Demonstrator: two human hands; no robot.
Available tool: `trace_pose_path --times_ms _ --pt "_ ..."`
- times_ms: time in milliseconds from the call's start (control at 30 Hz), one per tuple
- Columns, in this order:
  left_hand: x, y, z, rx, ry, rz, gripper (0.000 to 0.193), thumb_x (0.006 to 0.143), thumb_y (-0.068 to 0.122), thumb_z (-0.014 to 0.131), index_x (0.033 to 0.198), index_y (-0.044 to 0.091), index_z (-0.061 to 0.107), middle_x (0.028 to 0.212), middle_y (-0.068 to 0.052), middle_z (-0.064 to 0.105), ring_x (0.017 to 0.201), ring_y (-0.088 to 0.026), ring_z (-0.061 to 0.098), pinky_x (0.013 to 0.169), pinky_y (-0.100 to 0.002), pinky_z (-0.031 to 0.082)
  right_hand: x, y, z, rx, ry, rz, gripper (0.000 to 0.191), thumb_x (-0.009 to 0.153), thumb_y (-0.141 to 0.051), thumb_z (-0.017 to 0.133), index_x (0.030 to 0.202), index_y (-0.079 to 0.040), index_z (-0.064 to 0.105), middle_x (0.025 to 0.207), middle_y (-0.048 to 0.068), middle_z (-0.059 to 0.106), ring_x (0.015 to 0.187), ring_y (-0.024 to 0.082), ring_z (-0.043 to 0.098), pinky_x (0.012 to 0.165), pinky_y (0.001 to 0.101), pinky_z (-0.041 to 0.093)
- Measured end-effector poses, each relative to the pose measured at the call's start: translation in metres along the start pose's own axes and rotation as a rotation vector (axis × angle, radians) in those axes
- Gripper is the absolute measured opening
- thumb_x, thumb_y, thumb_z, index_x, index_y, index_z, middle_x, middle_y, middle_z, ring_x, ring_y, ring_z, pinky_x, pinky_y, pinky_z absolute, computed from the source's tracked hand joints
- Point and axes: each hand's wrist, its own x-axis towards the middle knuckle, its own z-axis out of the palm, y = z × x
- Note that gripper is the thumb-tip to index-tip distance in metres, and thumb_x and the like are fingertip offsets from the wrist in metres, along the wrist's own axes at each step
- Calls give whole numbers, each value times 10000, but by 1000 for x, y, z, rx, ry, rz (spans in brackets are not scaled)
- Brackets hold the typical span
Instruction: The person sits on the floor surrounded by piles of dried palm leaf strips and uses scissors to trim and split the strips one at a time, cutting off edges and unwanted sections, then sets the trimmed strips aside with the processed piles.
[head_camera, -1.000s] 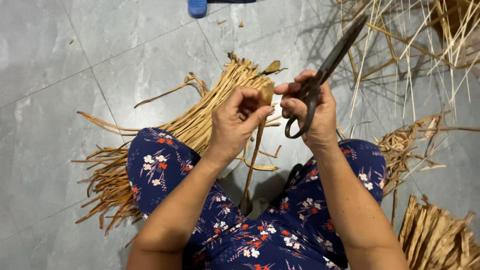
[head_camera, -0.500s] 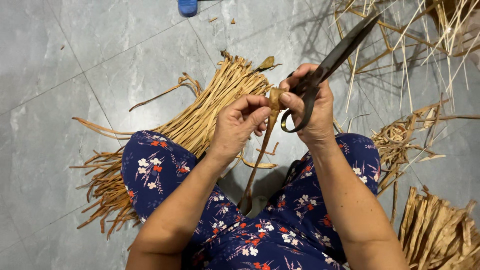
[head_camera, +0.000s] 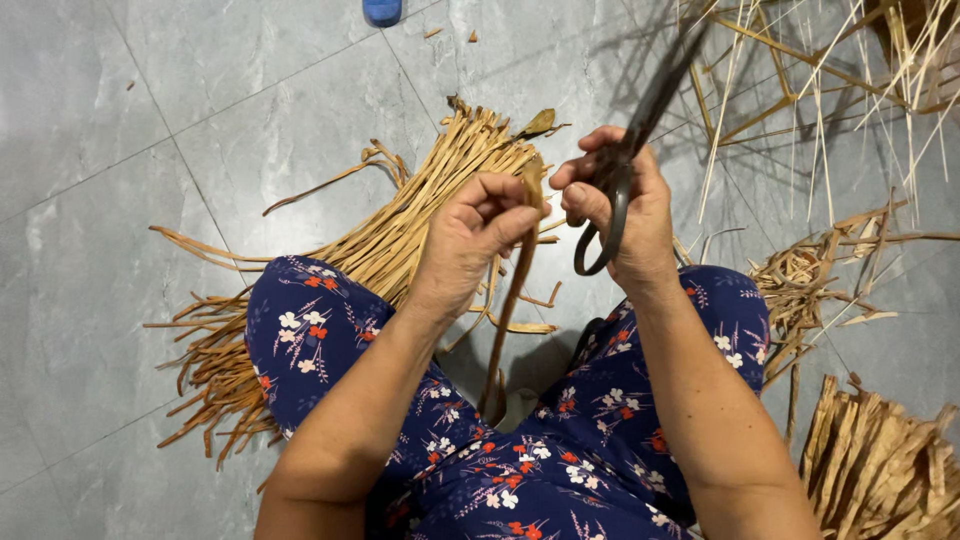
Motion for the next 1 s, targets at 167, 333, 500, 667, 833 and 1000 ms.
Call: trace_pose_path --times_ms 167,333,500,667,833,1000 --pt "1 -1 -13 -64 57 25 292 967 144 730 1233 34 681 1046 -4 727 903 -65 645 767 -215 511 -3 -3 -7 -208 -205 25 576 915 -197 823 1394 -65 533 1160 80 680 988 117 599 903 277 510" --pt "-1 2 -26 -19 74 142 234 992 138 741 1183 14 689 1085 3 711 992 -74 648 922 -244 540 -11 -10 -10 -511 -288 57 691 817 -275 864 1389 -50 548 1242 72 646 1159 148 603 1017 308 503" --pt "-4 8 -29 85 109 146 216 994 132 734 1168 6 712 1035 2 718 949 -76 651 891 -241 546 -12 -16 -8 -693 -307 35 773 768 -380 876 1384 -42 556 1221 62 663 1159 161 619 1020 319 488" --pt "-1 7 -24 89 181 141 222 983 152 728 1158 16 716 986 -6 732 876 -77 664 798 -238 550 -17 -15 4 -832 -268 -23 727 752 -379 889 1335 -57 598 1080 44 636 990 161 599 888 316 495" --pt "2 1 -19 90 183 98 210 964 144 717 1121 5 706 981 -32 748 882 -95 723 793 -265 620 -20 -17 19 -880 -197 -92 696 754 -361 894 1299 -51 592 1059 59 627 940 189 611 826 326 495" --pt "6 -5 -20 69 163 119 199 959 134 721 1103 0 692 965 -41 746 867 -99 719 795 -263 617 -20 -19 27 -944 -165 -158 681 762 -377 902 1271 -43 597 1048 79 635 923 220 627 829 343 524"
